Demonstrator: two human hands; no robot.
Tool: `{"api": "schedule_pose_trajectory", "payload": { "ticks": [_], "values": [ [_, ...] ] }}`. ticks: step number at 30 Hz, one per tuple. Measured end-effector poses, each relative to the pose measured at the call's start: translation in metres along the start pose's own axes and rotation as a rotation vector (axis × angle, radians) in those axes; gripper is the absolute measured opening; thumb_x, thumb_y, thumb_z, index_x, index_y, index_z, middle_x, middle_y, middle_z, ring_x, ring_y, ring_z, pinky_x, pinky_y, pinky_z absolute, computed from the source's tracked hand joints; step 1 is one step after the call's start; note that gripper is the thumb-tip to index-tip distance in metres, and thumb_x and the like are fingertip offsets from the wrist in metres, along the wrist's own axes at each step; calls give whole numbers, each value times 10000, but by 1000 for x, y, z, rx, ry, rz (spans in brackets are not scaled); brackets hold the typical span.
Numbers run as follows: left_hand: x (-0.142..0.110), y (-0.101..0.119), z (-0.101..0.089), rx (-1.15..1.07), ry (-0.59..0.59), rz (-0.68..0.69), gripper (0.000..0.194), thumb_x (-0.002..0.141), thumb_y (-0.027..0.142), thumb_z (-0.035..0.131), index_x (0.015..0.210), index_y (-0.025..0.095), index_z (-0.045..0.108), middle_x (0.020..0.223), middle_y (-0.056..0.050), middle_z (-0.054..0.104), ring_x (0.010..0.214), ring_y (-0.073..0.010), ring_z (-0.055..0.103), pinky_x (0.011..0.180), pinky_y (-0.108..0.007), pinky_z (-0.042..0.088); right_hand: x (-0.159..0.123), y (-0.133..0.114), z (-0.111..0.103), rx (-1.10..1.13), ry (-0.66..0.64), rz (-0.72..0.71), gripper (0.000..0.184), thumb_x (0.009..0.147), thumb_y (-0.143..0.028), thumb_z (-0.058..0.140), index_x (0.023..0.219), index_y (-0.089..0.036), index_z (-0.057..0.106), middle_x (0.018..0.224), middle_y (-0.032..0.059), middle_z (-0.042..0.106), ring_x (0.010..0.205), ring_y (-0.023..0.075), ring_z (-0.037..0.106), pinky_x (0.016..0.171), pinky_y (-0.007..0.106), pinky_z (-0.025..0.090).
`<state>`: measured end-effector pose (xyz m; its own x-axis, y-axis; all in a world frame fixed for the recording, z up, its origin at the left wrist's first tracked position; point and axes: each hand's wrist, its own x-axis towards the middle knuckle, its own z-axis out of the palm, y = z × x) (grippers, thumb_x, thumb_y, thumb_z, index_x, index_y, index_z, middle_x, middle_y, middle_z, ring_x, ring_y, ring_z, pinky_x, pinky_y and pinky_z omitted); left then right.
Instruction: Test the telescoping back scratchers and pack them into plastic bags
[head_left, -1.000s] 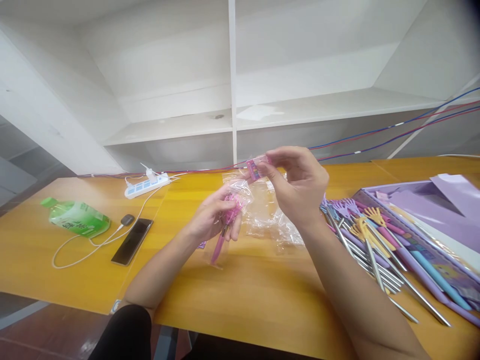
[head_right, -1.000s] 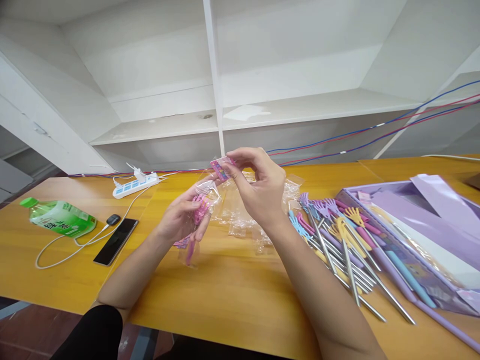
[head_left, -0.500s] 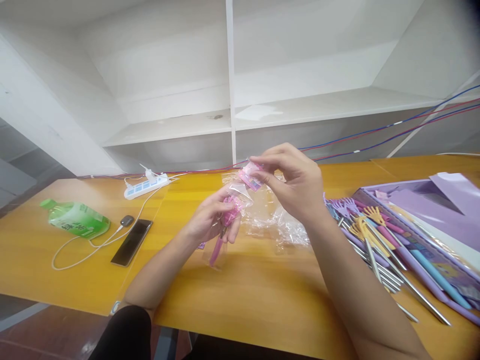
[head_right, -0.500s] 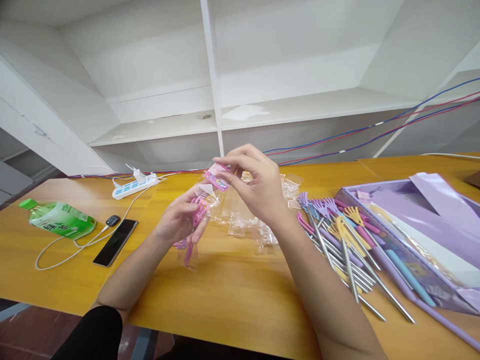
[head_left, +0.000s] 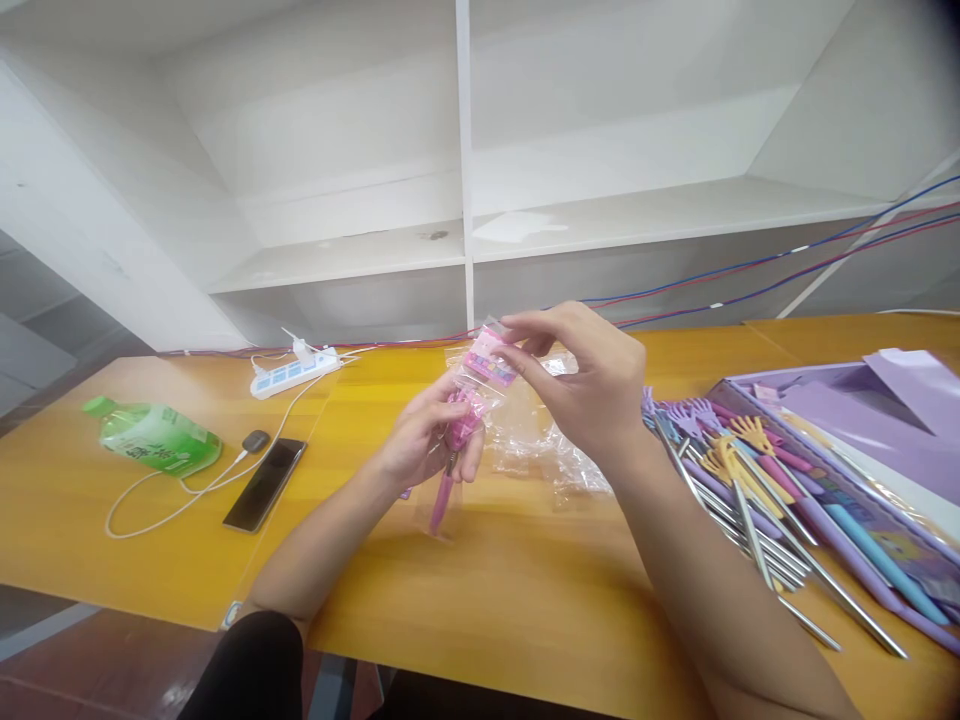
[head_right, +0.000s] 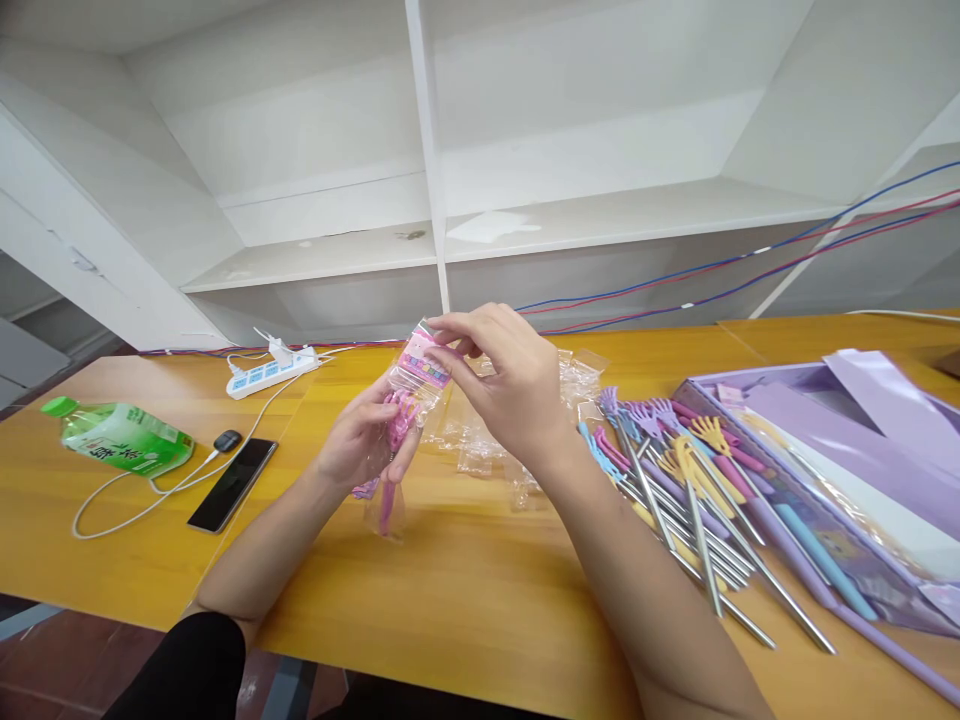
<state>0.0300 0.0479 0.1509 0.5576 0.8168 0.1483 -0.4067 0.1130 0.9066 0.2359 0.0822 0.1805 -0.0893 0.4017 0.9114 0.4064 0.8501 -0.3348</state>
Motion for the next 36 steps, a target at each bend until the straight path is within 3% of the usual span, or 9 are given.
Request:
{"api": "schedule_pose_trajectory", "payload": {
  "ticks": [9,13,16,19,24,36],
  "values": [
    [-1,2,3,-3,16,26,653,960,355,655,1561,169,481,638,26,686,383,-157,628,364,-193,468,0,-4,-2,-39,-2,-69,165,993,-224,723,1118,-331,748,1045,12,789,956,219,715,927,446,562],
    [0,2,3,26,32,28,672,950,377,668,1564,177,484,628,36,665,385,-147,616,371,-189,456,2,3,-1,154,-28,153,160,1015,-304,704,1174,-298,723,1207,51,720,1054,196,695,903,384,599],
    [2,0,3,52,31,26,666,963,383,652,1568,166,479,643,14,691,384,-144,608,376,-188,447,1,10,0,361,-96,301,180,1009,-334,721,1177,-277,693,1130,26,731,956,153,707,837,321,607],
    [3,-2,3,92,36,34,671,996,371,613,1602,148,428,560,19,664,404,-169,635,401,-188,466,0,13,-1,397,-136,344,124,1016,-343,708,1101,-254,720,1038,18,749,927,151,714,828,319,604],
    [2,-4,2,133,83,74,689,1003,359,611,1624,147,399,569,5,692,431,-167,656,461,-194,511,2,10,-5,318,-163,321,167,1038,-267,644,1137,-280,778,1090,27,753,998,167,718,897,357,602],
    [2,-3,1,124,75,53,722,995,383,609,1637,133,393,553,-3,693,411,-171,647,442,-191,490,5,6,-14,213,-143,172,237,1029,-189,624,1115,-327,797,928,18,661,867,165,636,792,367,533]
  ]
}}
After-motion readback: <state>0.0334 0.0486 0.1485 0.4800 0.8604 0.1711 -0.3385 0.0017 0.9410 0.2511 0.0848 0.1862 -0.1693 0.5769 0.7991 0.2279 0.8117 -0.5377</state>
